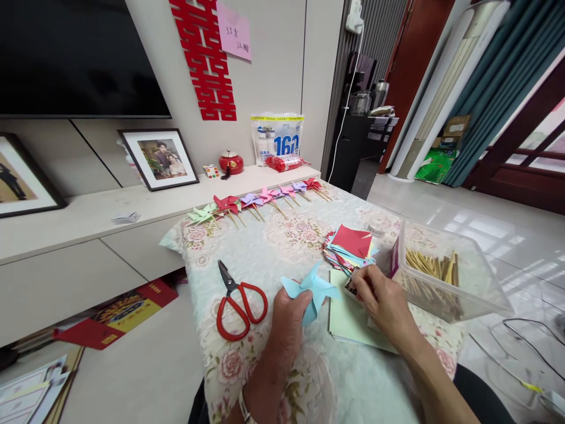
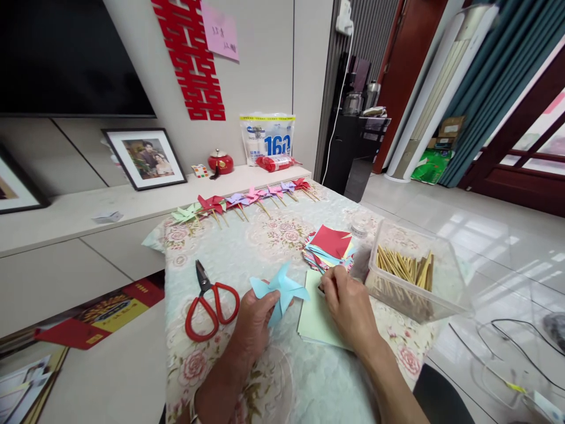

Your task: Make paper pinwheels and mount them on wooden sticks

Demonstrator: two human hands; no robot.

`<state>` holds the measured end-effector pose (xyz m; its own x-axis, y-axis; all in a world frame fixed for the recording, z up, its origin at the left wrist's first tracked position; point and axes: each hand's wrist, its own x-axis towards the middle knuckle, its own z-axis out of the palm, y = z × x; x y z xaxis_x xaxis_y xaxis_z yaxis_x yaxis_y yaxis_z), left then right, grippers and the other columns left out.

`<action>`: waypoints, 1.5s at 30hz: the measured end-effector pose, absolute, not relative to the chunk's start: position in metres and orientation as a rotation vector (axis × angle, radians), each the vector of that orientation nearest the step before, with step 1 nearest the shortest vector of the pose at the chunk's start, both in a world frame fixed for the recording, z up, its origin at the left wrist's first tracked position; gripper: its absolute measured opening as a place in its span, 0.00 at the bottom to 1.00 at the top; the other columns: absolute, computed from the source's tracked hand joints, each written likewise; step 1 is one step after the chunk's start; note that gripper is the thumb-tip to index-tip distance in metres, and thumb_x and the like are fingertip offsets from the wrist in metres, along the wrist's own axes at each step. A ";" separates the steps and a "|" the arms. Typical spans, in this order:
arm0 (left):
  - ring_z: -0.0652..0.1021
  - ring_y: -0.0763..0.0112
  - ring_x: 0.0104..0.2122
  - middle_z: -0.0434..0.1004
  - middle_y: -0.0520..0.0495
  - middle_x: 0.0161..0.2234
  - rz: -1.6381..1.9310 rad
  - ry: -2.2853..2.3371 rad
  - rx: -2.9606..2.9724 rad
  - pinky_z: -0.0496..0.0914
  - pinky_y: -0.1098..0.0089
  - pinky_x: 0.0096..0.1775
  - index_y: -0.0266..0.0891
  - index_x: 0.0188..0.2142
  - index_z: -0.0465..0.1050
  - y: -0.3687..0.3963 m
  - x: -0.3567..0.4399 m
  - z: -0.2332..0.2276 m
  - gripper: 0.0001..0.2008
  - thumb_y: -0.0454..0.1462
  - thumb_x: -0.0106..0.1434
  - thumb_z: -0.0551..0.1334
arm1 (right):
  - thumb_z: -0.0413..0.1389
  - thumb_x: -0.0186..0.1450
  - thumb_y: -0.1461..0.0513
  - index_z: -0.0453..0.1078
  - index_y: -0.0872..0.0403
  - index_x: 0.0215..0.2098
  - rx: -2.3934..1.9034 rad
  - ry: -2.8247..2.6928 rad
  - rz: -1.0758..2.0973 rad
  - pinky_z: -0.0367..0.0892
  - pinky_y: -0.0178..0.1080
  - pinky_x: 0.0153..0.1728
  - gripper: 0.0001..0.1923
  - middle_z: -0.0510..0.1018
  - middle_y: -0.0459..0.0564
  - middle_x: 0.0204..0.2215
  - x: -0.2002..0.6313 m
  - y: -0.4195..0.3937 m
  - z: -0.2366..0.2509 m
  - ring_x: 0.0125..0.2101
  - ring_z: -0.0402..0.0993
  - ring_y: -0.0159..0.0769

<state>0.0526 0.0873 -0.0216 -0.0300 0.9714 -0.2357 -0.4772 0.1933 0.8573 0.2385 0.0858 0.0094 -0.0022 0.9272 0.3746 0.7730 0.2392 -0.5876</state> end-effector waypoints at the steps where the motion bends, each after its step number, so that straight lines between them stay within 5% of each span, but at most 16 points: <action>1: 0.70 0.71 0.20 0.68 0.55 0.17 1.304 1.019 0.665 0.65 0.72 0.26 0.40 0.23 0.68 0.087 0.052 -0.024 0.10 0.41 0.47 0.66 | 0.48 0.70 0.57 0.64 0.51 0.30 -1.516 -1.766 0.396 0.62 0.36 0.27 0.12 0.77 0.46 0.23 0.234 0.083 0.012 0.22 0.71 0.34; 9: 0.63 0.74 0.20 0.64 0.57 0.18 1.300 1.279 0.945 0.59 0.74 0.23 0.40 0.21 0.66 0.086 0.052 -0.023 0.07 0.36 0.48 0.64 | 0.57 0.65 0.53 0.68 0.52 0.28 -1.247 -1.430 1.140 0.61 0.34 0.24 0.13 0.76 0.45 0.20 0.199 0.072 0.011 0.21 0.68 0.32; 22: 0.63 0.73 0.22 0.65 0.56 0.19 1.319 1.289 1.042 0.60 0.74 0.25 0.40 0.21 0.66 0.085 0.055 -0.020 0.05 0.33 0.47 0.63 | 0.64 0.60 0.53 0.72 0.54 0.34 -1.166 -1.331 1.255 0.66 0.34 0.27 0.13 0.74 0.42 0.21 0.187 0.074 -0.005 0.24 0.73 0.31; 35: 0.64 0.73 0.22 0.65 0.56 0.19 1.253 1.379 1.040 0.61 0.74 0.24 0.39 0.23 0.69 0.086 0.048 -0.023 0.06 0.38 0.51 0.63 | 0.58 0.64 0.54 0.71 0.53 0.34 -1.304 -1.489 1.019 0.63 0.35 0.25 0.10 0.69 0.42 0.20 0.197 0.077 -0.007 0.22 0.67 0.33; 45: 0.64 0.73 0.23 0.64 0.56 0.20 1.251 1.347 1.050 0.61 0.73 0.25 0.39 0.25 0.69 0.088 0.047 -0.032 0.06 0.38 0.52 0.63 | 0.55 0.68 0.65 0.73 0.53 0.33 -1.258 -1.892 0.508 0.63 0.37 0.33 0.06 0.74 0.47 0.28 0.194 0.071 -0.002 0.30 0.71 0.35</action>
